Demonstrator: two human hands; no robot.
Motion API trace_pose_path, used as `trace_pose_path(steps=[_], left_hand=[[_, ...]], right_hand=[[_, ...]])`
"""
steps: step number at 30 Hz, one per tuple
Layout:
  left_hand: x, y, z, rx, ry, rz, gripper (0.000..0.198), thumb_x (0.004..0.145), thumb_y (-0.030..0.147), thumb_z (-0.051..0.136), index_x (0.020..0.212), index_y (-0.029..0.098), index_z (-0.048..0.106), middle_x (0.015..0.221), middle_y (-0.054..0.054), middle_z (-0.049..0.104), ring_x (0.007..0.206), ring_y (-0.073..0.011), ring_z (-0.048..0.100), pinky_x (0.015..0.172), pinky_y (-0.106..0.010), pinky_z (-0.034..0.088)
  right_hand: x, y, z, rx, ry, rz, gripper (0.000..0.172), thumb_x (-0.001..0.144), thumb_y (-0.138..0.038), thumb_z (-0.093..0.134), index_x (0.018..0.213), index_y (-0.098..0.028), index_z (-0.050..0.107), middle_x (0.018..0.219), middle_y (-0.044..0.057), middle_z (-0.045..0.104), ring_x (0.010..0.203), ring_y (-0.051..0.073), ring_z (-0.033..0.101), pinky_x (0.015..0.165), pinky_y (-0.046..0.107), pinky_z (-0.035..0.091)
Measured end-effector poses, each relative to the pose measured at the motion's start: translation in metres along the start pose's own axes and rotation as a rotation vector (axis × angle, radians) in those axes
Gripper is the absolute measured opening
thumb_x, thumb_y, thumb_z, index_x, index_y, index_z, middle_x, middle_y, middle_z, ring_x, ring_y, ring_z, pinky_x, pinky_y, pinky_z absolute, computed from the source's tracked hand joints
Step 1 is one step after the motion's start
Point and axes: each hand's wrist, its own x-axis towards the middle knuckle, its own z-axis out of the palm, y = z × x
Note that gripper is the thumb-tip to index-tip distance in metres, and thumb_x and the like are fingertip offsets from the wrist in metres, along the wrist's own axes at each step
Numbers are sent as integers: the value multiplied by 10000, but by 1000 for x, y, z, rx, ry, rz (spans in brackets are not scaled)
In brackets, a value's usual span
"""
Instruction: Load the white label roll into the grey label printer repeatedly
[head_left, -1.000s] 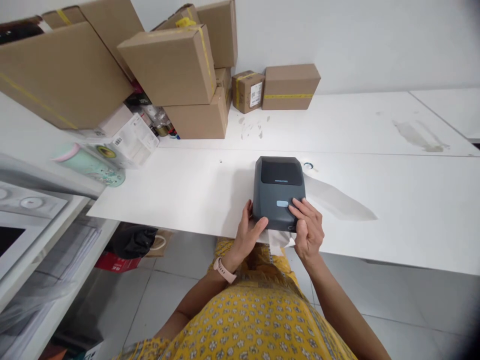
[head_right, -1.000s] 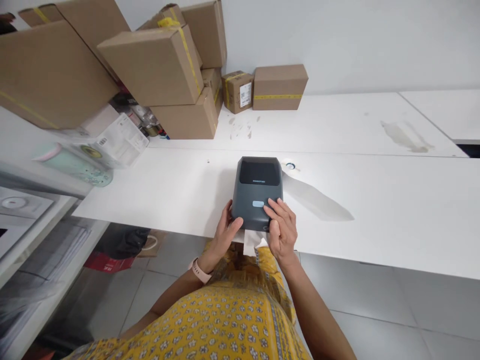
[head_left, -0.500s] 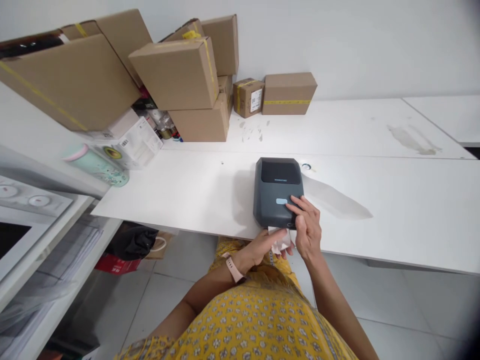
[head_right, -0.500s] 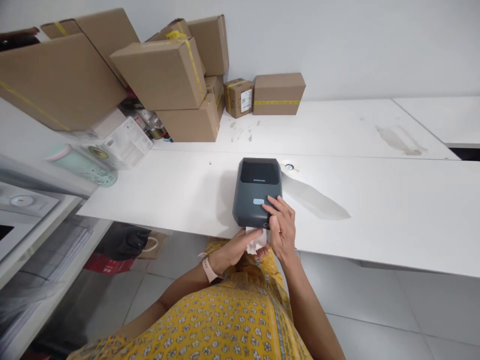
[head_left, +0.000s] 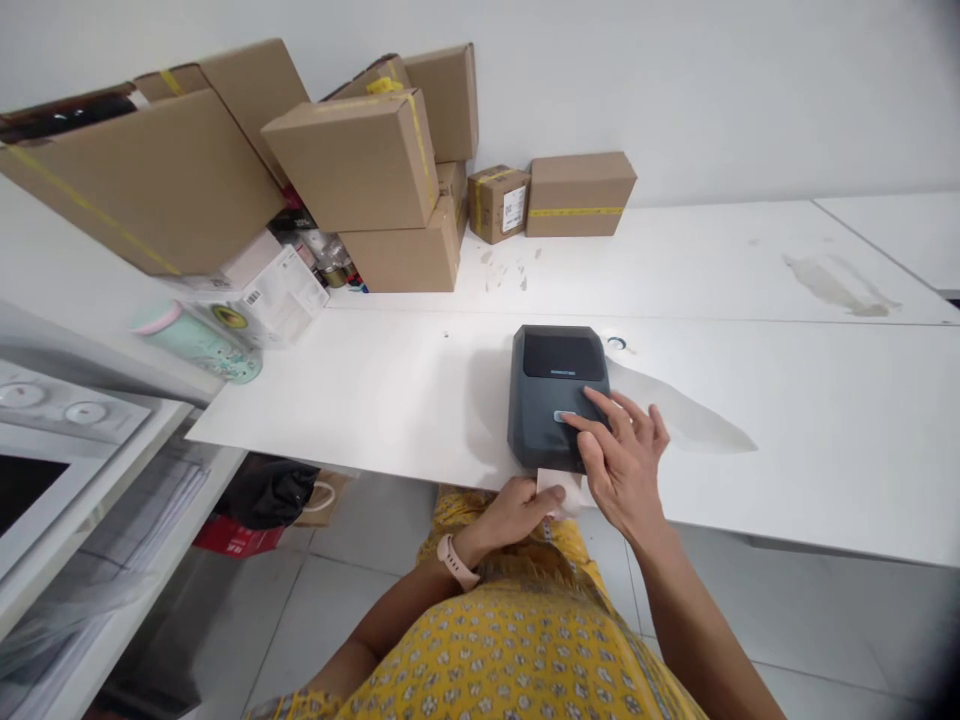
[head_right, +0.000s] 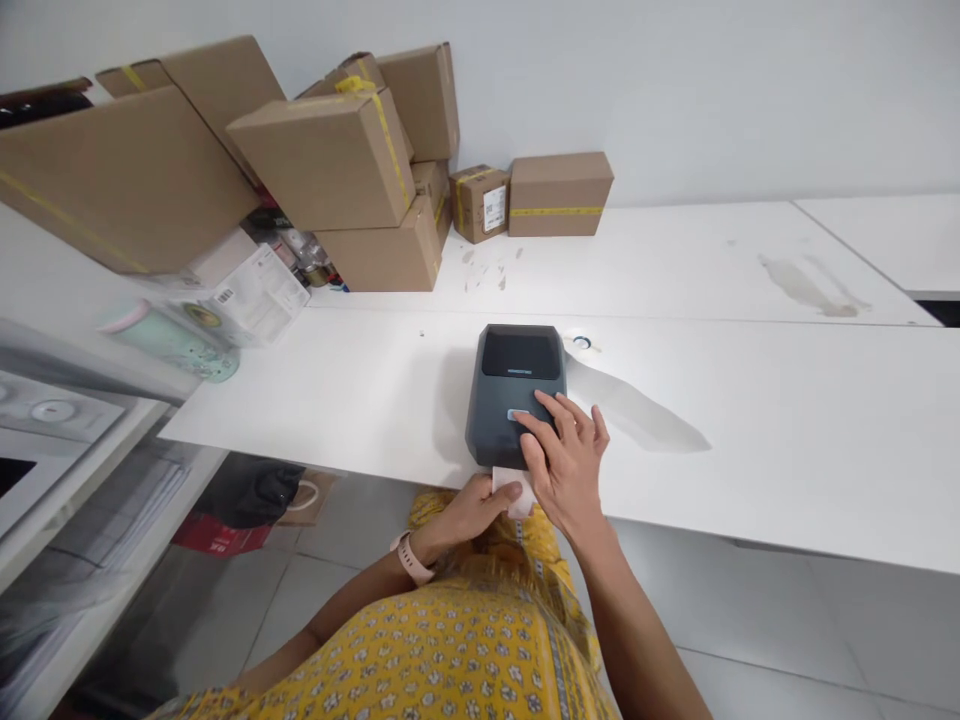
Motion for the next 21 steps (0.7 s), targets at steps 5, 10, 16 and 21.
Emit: trace_pose_path(steps=[5, 10, 16, 21], left_hand=[[-16, -2, -23, -23, 28, -25, 478, 921, 612, 531, 791, 165, 640, 733, -21, 631, 697, -157, 568, 680, -289, 463], [-23, 14, -36, 26, 438, 77, 415, 960, 536, 513, 785, 188, 654, 790, -38, 669, 793, -186, 621, 780, -310, 498], [-17, 29, -23, 97, 568, 327, 508, 988, 476, 528, 1461, 297, 480, 1588, -73, 427, 1483, -274, 379, 1225, -437, 318], [-17, 25, -12, 102, 472, 308, 630, 1012, 467, 489, 1593, 360, 272, 1717, 0, 187, 1598, -257, 116, 1311, -459, 151]], right_hand=[[23, -4, -7, -118, -8, -120, 214, 1020, -293, 496, 947, -279, 697, 1437, -29, 630, 1471, 294, 413, 1230, 598, 103], [20, 2, 0, -88, -49, -149, 140, 1009, -294, 537, 962, -270, 666, 1384, -22, 675, 1470, 294, 428, 1232, 609, 92], [-10, 4, 13, -35, 25, -24, 266, 998, -345, 554, 1248, -316, 643, 1585, 51, 470, 1505, 327, 364, 1203, 622, 232], [-42, 0, 20, 225, 75, 166, 443, 997, -328, 532, 1439, -322, 520, 1682, 97, 278, 1510, 331, 366, 1102, 551, 459]])
